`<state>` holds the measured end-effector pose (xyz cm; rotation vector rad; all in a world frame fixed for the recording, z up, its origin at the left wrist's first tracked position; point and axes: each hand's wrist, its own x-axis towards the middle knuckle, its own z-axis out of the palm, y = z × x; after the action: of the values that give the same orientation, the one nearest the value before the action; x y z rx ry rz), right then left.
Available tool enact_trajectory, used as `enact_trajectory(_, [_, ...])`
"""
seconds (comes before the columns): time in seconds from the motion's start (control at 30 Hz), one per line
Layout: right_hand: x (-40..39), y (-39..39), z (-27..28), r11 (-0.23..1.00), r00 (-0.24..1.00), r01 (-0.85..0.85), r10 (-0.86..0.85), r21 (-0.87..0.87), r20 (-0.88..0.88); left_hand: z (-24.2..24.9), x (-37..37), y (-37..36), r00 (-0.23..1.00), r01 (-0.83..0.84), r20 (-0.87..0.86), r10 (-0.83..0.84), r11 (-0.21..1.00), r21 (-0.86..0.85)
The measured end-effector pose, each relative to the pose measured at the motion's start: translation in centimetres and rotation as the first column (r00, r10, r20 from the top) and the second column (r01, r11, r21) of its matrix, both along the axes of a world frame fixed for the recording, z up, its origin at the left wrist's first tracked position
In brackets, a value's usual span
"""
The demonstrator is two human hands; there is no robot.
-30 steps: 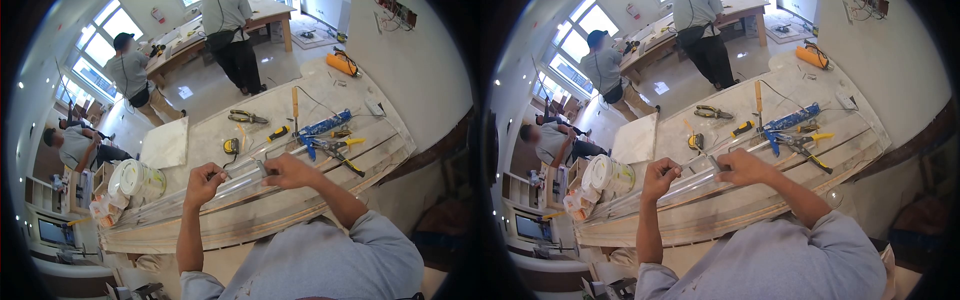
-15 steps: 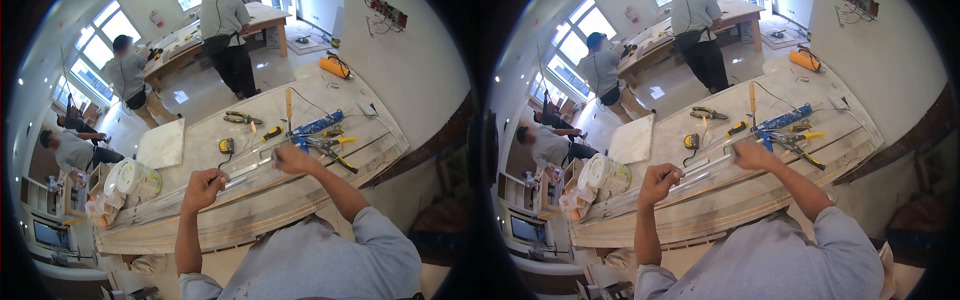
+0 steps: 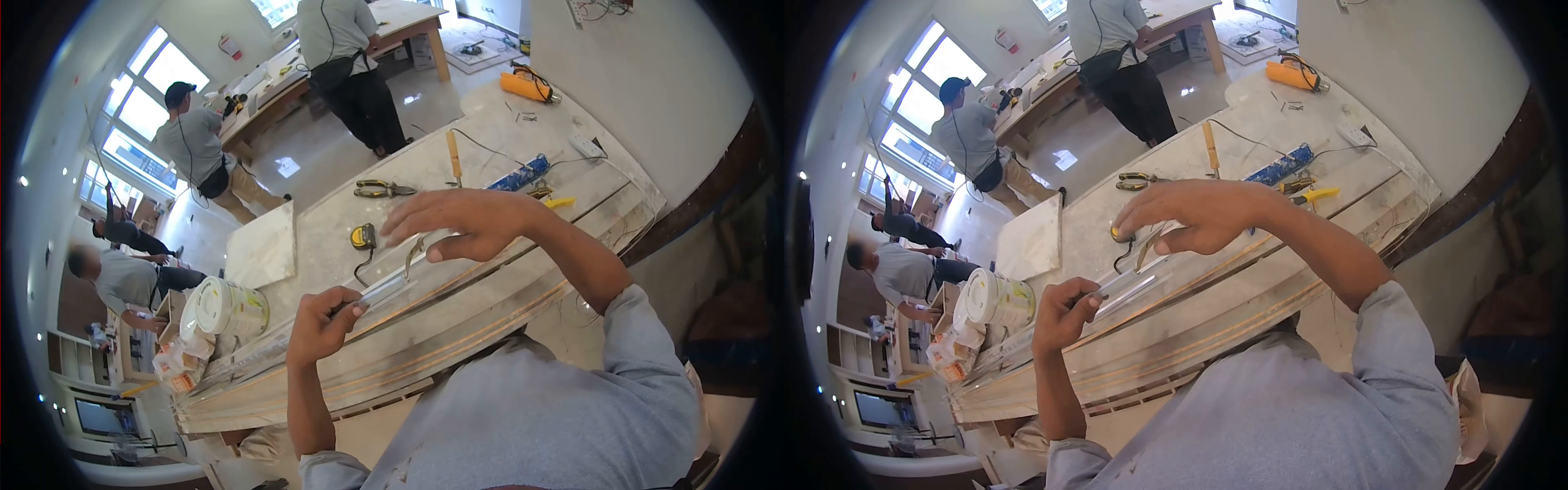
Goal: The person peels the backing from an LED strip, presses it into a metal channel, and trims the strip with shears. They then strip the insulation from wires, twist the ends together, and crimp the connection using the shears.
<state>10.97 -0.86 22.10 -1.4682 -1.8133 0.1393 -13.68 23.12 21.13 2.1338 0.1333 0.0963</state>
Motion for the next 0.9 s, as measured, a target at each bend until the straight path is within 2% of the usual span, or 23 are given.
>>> enact_trajectory(0.07, [0.4,1.1,-0.6,0.968,0.979,-0.201,0.193,-0.152,-0.066,0.2,-0.5,0.2,1.0,-0.012,0.008,0.012,1.0,-0.007])
enact_trajectory(0.1, [0.2,1.5,-0.4,0.968,0.978,-0.204,0.196,-0.146,-0.065,0.4,-0.6,0.2,1.0,-0.015,0.007,0.015,1.0,-0.001])
enact_trajectory(0.17, [-0.4,1.9,0.0,0.921,0.936,-0.293,0.221,-0.258,-0.275,1.0,-0.9,0.1,1.0,0.001,0.018,0.0,0.999,-0.039])
enact_trajectory(0.27, [-1.0,2.2,-0.1,0.926,0.901,-0.311,0.215,-0.216,-0.376,1.0,-1.2,0.1,1.0,-0.002,0.026,0.003,0.998,-0.059])
enact_trajectory(0.4, [-1.2,2.3,-0.5,0.93,0.881,-0.33,0.242,-0.162,-0.407,1.2,-1.5,-0.2,1.0,-0.012,0.006,0.012,0.998,-0.066])
enact_trajectory(0.5, [-1.3,1.8,-0.4,0.955,0.925,-0.256,0.197,-0.149,-0.326,0.9,-1.5,-0.4,1.0,-0.029,-0.003,0.029,0.999,-0.03])
enact_trajectory(0.57, [-1.3,1.1,-0.2,0.976,0.968,-0.167,0.135,-0.14,-0.212,0.4,-1.4,-0.7,0.996,-0.075,0.048,0.071,0.993,0.094])
enact_trajectory(0.6, [-1.4,0.6,-0.2,0.975,0.967,-0.168,0.135,-0.145,-0.214,0.1,-1.3,-1.2,0.996,-0.076,0.046,0.073,0.993,0.089])
enact_trajectory(0.67, [-1.7,-0.5,-0.5,0.998,0.994,-0.035,0.029,0.057,0.101,-0.7,-1.0,-2.5,0.977,-0.161,0.181,0.11,0.941,0.297])
enact_trajectory(0.7, [-2.0,-1.1,-0.6,0.998,0.995,-0.036,0.032,0.042,0.099,-1.6,-0.8,-2.9,0.977,-0.162,0.178,0.114,0.945,0.284])
enact_trajectory(0.77, [-2.8,-2.6,-1.1,0.98,0.915,0.114,-0.168,0.164,0.368,-4.1,-0.6,-3.5,0.932,-0.238,0.355,0.066,0.852,0.466])
enact_trajectory(0.8, [-3.0,-3.2,-1.8,0.985,0.917,0.114,-0.156,0.133,0.366,-5.2,-0.4,-4.1,0.935,-0.236,0.347,0.078,0.866,0.441])
enact_trajectory(0.87, [-3.4,-4.4,-4.0,0.967,0.899,0.219,-0.253,0.132,0.359,-7.4,0.2,-5.3,0.88,-0.293,0.475,-0.006,0.78,0.553])
enact_trajectory(0.9, [-3.5,-5.3,-5.1,0.967,0.927,0.246,-0.255,0.069,0.274,-8.9,0.5,-5.9,0.886,-0.286,0.464,0.011,0.799,0.528])
